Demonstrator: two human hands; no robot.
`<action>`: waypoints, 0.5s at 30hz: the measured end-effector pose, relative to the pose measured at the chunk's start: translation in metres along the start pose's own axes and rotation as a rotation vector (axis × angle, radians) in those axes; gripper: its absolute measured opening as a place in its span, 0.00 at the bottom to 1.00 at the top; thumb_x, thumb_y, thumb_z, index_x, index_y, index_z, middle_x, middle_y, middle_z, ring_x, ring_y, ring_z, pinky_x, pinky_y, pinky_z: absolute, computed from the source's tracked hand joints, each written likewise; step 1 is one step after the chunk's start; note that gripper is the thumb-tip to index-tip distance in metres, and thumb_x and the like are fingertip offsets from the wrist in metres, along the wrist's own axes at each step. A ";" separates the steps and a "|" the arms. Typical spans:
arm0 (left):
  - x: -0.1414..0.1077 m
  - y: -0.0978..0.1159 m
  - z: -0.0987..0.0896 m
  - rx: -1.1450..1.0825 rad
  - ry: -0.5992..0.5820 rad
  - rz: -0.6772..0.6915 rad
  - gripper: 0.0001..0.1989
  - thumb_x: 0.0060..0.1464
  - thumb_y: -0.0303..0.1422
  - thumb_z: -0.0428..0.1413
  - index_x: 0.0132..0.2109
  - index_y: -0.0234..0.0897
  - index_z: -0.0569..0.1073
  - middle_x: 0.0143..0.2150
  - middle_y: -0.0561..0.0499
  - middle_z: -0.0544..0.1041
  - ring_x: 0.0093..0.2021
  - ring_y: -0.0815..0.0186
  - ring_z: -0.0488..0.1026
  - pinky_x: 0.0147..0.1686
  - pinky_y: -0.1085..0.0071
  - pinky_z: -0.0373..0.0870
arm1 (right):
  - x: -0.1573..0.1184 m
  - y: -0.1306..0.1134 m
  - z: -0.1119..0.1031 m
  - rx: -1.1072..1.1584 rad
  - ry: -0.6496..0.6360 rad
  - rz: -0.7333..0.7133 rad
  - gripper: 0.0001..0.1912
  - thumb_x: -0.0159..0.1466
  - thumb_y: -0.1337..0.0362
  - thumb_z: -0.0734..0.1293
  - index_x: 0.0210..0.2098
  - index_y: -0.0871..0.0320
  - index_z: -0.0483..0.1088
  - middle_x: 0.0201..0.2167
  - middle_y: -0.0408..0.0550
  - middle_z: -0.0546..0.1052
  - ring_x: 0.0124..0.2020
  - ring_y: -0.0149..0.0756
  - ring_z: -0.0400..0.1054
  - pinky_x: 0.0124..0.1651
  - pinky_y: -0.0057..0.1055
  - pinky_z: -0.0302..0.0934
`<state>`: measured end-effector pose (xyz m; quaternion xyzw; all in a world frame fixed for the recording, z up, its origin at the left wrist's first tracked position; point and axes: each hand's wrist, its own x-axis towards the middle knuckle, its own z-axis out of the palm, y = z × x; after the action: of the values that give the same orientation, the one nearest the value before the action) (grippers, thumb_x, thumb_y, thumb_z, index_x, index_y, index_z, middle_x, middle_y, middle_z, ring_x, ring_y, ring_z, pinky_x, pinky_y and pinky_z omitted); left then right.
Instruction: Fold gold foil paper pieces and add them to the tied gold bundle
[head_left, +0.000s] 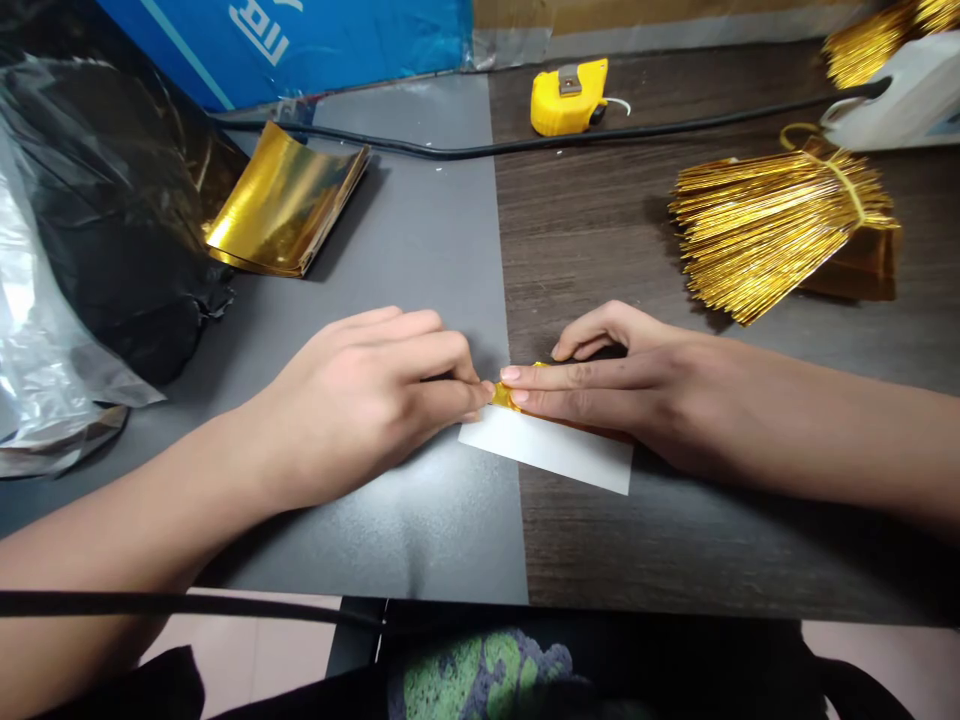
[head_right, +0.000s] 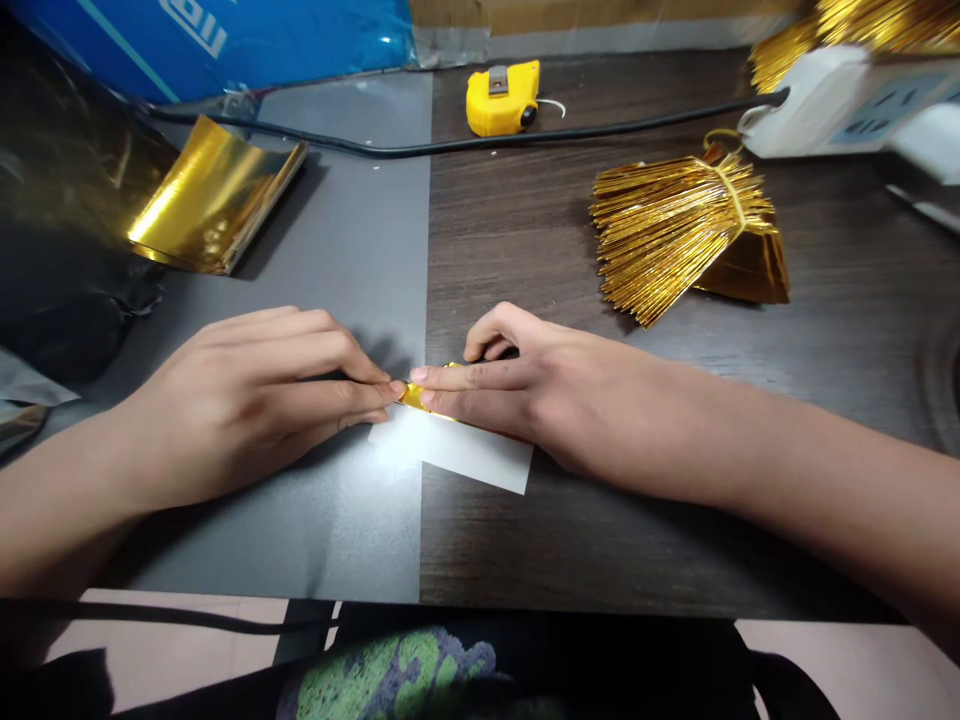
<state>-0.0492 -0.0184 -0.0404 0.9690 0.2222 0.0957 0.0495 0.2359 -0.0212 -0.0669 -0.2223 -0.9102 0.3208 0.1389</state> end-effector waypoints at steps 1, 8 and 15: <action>0.000 -0.001 0.000 -0.016 -0.008 -0.002 0.15 0.72 0.32 0.48 0.43 0.42 0.80 0.41 0.53 0.82 0.37 0.67 0.72 0.35 0.68 0.61 | 0.000 0.001 0.000 -0.003 -0.001 -0.012 0.21 0.75 0.62 0.59 0.65 0.46 0.70 0.60 0.46 0.77 0.59 0.43 0.67 0.59 0.43 0.68; -0.002 -0.005 -0.001 -0.089 -0.024 -0.041 0.14 0.70 0.32 0.49 0.44 0.48 0.80 0.41 0.54 0.82 0.39 0.67 0.74 0.38 0.68 0.65 | -0.002 0.005 0.003 0.025 0.006 -0.007 0.22 0.74 0.63 0.60 0.66 0.45 0.69 0.61 0.46 0.77 0.59 0.41 0.68 0.60 0.42 0.67; 0.004 -0.001 -0.010 -0.159 -0.100 -0.047 0.16 0.69 0.27 0.48 0.44 0.44 0.80 0.41 0.52 0.81 0.40 0.66 0.74 0.40 0.69 0.67 | -0.005 0.013 0.008 0.037 0.012 -0.006 0.21 0.74 0.62 0.61 0.65 0.43 0.69 0.58 0.44 0.78 0.54 0.38 0.72 0.62 0.39 0.66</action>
<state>-0.0480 -0.0153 -0.0296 0.9602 0.2336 0.0631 0.1396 0.2415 -0.0191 -0.0815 -0.2187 -0.9039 0.3358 0.1497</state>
